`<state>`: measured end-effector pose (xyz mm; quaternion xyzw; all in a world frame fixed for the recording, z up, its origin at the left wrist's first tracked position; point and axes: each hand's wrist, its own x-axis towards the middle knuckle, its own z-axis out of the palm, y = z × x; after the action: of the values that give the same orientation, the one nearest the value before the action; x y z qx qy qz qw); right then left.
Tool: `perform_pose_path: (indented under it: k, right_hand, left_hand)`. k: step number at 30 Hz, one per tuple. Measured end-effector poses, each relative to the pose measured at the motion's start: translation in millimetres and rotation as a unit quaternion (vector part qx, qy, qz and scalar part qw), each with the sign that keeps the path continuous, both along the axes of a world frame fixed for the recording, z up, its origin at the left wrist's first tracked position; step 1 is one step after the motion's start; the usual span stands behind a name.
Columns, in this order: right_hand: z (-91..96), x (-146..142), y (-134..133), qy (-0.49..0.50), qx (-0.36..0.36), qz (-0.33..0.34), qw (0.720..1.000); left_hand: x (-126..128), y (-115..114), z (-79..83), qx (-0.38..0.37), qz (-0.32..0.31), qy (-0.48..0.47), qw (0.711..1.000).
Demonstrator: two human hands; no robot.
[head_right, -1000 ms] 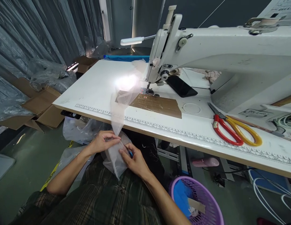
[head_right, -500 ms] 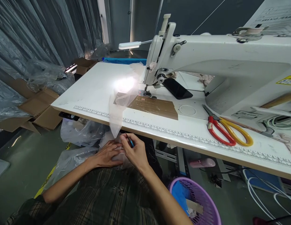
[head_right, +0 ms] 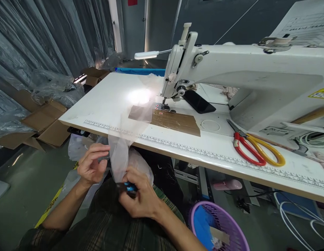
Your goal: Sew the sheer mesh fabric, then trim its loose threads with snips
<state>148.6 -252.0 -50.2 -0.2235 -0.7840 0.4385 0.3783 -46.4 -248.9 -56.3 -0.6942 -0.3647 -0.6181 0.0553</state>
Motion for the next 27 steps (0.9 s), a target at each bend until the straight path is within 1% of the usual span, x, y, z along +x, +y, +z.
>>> perform_pose_path:
  k: [2,3,5,6,7,9,11,12,13,14,15,17,20,22,24,27]
  right_hand:
    - [0.6,4.5,-5.9,-0.039,-0.040,0.044,0.998]
    - [0.3,6.8,-8.1,-0.056,-0.058,0.062,0.995]
    - [-1.3,11.2,-11.7,-0.081,-0.080,0.085,0.990]
    - [-2.6,13.1,-13.1,-0.089,-0.082,0.090,0.988]
    - [-4.0,14.8,-14.3,-0.096,-0.080,0.091,0.988]
    - [-7.5,17.6,-16.4,-0.108,-0.073,0.089,0.987]
    - [-11.2,20.1,-17.4,-0.121,-0.069,0.086,0.987]
    - [-12.8,21.4,-17.1,-0.129,-0.070,0.085,0.986]
    - [-14.1,22.8,-15.8,-0.137,-0.075,0.088,0.984]
    - [-15.0,24.2,-13.4,-0.144,-0.083,0.091,0.982]
    - [-15.5,25.5,-9.7,-0.147,-0.092,0.090,0.981]
    - [-15.5,27.0,1.4,-0.135,-0.109,0.071,0.982]
    - [-14.9,25.2,23.2,-0.097,-0.126,-0.009,0.987]
    - [-15.5,21.4,36.3,-0.100,-0.128,-0.047,0.986]
    - [-16.9,16.6,45.3,-0.118,-0.117,-0.059,0.984]
    - [-19.0,9.6,51.9,-0.139,-0.090,-0.048,0.985]
  left_hand:
    - [5.0,1.2,0.4,-0.031,-0.034,0.008,0.999]
    - [7.4,2.1,-0.6,-0.066,-0.046,0.013,0.997]
    - [11.5,4.5,-4.1,-0.166,-0.066,0.019,0.984]
    - [13.1,6.2,-6.3,-0.223,-0.081,0.020,0.971]
    - [14.5,8.2,-8.8,-0.276,-0.105,0.023,0.955]
    - [16.8,13.0,-14.4,-0.364,-0.184,0.014,0.913]
    - [17.9,17.6,-20.5,-0.431,-0.277,-0.032,0.858]
    - [18.0,19.4,-23.4,-0.459,-0.308,-0.060,0.831]
    - [17.6,20.7,-25.8,-0.480,-0.322,-0.083,0.812]
    - [17.0,21.5,-27.5,-0.496,-0.321,-0.096,0.801]
    - [16.0,21.6,-28.3,-0.503,-0.309,-0.100,0.801]
    - [14.0,20.4,-27.3,-0.506,-0.278,-0.091,0.811]
    - [11.8,16.7,-21.2,-0.513,-0.227,-0.084,0.824]
    - [11.0,14.3,-17.5,-0.520,-0.201,-0.085,0.826]
    - [10.0,12.9,-16.0,-0.519,-0.205,-0.091,0.825]
    - [8.2,12.7,-17.3,-0.515,-0.228,-0.095,0.821]
